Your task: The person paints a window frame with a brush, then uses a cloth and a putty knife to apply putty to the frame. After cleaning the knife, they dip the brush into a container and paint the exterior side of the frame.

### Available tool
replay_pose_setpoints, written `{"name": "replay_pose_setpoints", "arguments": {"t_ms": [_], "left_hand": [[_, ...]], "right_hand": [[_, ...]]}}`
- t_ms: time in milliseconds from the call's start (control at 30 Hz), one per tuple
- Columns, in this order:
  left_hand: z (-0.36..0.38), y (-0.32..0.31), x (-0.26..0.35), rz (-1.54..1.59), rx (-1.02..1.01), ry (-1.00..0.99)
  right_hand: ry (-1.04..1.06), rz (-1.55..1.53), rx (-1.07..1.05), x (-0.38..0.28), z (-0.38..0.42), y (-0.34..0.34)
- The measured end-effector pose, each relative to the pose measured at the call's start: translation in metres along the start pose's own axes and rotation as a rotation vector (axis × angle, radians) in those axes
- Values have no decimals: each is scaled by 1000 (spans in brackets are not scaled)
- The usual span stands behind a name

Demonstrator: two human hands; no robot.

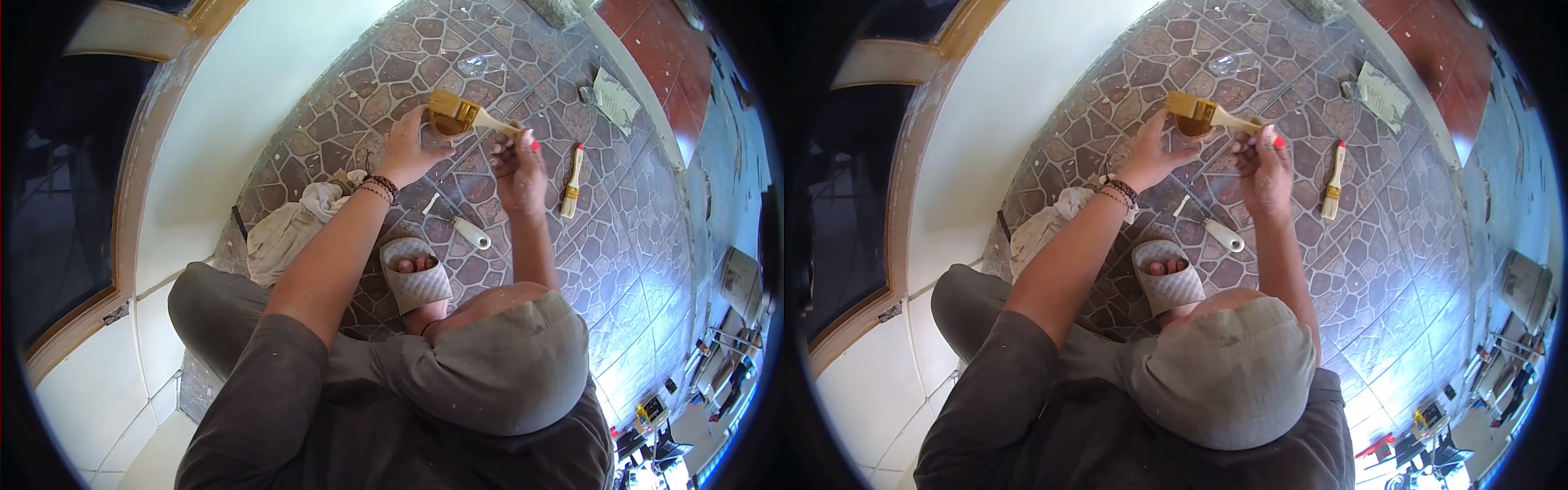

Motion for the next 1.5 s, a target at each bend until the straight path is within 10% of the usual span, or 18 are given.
{"name": "replay_pose_setpoints", "arguments": {"t_ms": [433, 1500], "left_hand": [[-17, -29, -16, 286, 200, -161], [-14, -9, -7, 257, 95, -111]], "right_hand": [[563, 1548, 15, -58, 23, -101], [559, 1704, -183, -42, 10, -108]]}}
Point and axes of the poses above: each hand's wrist, its own z-axis away from the middle knuckle, its own y-axis out of the back of the hand, x = y × z, the point moved 4 cm from there along -z, towards the middle knuckle, and after that the axes turned 15 degrees about -y, right-handed, at the moved point
